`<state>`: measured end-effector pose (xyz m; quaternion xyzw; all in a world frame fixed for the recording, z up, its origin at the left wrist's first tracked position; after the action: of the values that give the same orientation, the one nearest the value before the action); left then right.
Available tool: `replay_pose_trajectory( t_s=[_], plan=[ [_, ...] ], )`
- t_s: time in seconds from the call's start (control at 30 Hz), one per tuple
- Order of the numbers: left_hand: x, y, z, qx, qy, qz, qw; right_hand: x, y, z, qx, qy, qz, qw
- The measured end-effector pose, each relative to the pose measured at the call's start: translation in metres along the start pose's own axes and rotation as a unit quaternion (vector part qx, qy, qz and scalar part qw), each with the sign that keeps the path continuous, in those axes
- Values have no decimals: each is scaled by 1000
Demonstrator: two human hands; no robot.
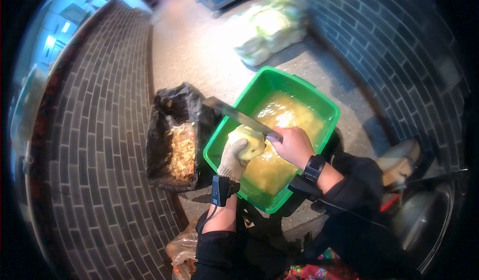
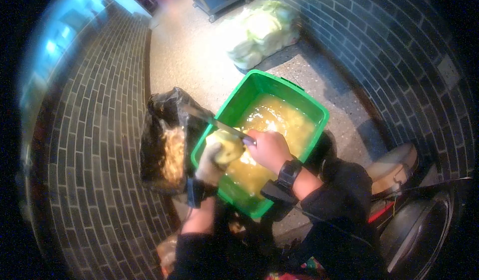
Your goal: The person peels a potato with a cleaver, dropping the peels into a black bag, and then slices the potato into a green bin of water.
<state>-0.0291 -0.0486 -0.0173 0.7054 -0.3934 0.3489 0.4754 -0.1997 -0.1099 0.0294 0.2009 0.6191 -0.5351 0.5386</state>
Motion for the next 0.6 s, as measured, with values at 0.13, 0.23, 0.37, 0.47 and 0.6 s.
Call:
replay_pose_trajectory(
  t_s=[0.13,0.23,0.37,0.47,0.6],
  plan=[
    [1,6,-7,35,-33,-79,996,-5,1,1,-1,7,17,1000],
    [6,12,-6,1,6,-72,997,-10,3,1,24,-33,27,999],
    [25,27,-16,-13,-13,2,1000,-12,3,-4,44,-35,73,996],
    [19,29,-11,12,21,14,1000,-9,6,-7,64,-20,69,995],
    [-11,12,2,44,27,-35,998,-9,7,-11,144,-25,62,987]
  ],
)
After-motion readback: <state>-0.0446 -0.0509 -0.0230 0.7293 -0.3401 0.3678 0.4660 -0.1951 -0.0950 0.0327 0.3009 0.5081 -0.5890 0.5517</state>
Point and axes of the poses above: each hand's wrist, its own z-axis towards the middle knuckle, its own y-axis out of the palm, x = y × z, the point moved 6 cm from there along z, towards the middle knuckle, and after that the axes turned 12 degrees about z, right-handed, at the moved point
